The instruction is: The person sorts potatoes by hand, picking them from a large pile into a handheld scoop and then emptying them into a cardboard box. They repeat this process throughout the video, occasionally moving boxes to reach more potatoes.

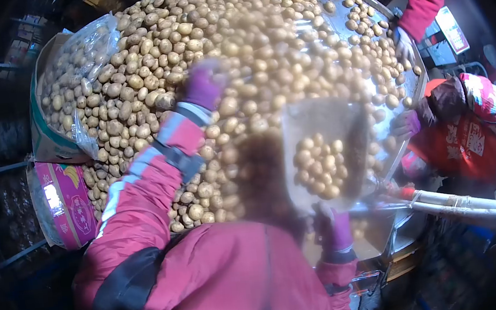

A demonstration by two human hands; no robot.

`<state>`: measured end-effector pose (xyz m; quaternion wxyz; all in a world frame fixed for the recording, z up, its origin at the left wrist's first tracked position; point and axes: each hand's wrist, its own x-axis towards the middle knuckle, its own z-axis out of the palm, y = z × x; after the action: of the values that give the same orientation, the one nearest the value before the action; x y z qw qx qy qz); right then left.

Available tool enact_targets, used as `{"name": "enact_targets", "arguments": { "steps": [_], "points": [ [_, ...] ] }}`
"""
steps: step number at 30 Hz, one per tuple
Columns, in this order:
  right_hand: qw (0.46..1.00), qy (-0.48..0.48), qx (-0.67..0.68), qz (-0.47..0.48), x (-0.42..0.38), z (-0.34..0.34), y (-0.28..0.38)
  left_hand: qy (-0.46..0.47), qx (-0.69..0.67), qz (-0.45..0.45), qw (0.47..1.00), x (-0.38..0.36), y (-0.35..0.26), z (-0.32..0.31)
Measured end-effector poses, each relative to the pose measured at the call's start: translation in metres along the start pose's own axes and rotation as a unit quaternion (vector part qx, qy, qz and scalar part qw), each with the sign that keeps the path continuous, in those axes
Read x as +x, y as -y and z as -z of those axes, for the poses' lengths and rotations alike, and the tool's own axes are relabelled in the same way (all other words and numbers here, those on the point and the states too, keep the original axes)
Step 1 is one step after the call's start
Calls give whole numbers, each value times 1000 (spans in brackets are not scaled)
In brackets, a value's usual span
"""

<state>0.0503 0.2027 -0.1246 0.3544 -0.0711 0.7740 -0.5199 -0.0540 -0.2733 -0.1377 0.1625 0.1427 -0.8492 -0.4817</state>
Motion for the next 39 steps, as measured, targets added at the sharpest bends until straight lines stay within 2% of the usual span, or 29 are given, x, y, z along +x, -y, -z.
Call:
{"name": "enact_targets", "arguments": {
  "steps": [1,2,3,5,7,8,10,11,12,13,14,15,16,17,19,21,24,27,28,30,31,32,33,35,36,37,39],
  "points": [
    [1000,4,-24,8,0,-1,5,38,377,27,925,11,-5,37],
    [999,11,-50,16,0,-3,6,-115,501,-97,852,13,74,48],
    [1000,1,2,-11,1,-8,0,-104,506,-45,855,14,71,54],
    [996,-10,75,-52,5,-13,-10,13,507,30,861,7,62,36],
    [993,0,96,-71,7,-14,-10,54,367,-4,928,-5,27,22],
    [998,15,45,-45,11,-13,-3,66,151,8,986,-24,34,1],
    [993,41,-105,36,16,-10,19,59,138,-98,984,-62,26,-15],
    [974,52,-201,90,18,-10,33,64,155,-106,980,-79,16,-18],
    [996,52,-71,7,19,-13,43,68,172,-115,976,-96,6,-21],
    [994,55,59,-80,18,-17,53,93,-2,-10,996,-117,0,-30],
    [967,57,186,-162,18,-19,57,100,-3,-15,995,-119,3,-27],
    [976,49,165,-130,20,-20,45,107,-5,-21,994,-121,4,-25],
    [984,37,146,-99,19,-21,21,104,163,-136,972,-108,12,-6],
    [986,29,139,-87,16,-21,13,98,323,-244,909,-96,22,12],
    [987,19,141,-76,13,-23,5,159,478,-187,843,-65,67,45],
    [987,18,143,-75,12,-22,4,69,403,-69,910,-43,72,67],
    [988,26,131,-76,11,-22,2,80,447,26,890,-9,102,74],
    [984,26,148,-100,10,-20,-4,123,435,117,884,14,80,67],
    [980,26,161,-114,10,-19,-5,176,415,105,887,21,91,67],
    [999,22,20,-11,11,-20,2,197,432,120,872,28,91,66],
    [985,16,-136,106,12,-17,13,207,440,126,865,32,87,65],
    [961,18,-219,168,11,-16,17,217,433,153,862,38,83,65],
    [926,8,-298,230,10,-14,22,207,435,136,866,35,87,64],
    [920,-4,-304,248,9,-15,22,186,442,98,872,28,97,62],
    [919,-12,-301,253,8,-16,22,210,400,154,878,26,79,64],
    [925,-23,-286,250,8,-19,21,211,417,121,876,25,95,65],
    [964,-7,-203,171,7,-20,10,220,454,46,862,14,117,64]
  ]
}}
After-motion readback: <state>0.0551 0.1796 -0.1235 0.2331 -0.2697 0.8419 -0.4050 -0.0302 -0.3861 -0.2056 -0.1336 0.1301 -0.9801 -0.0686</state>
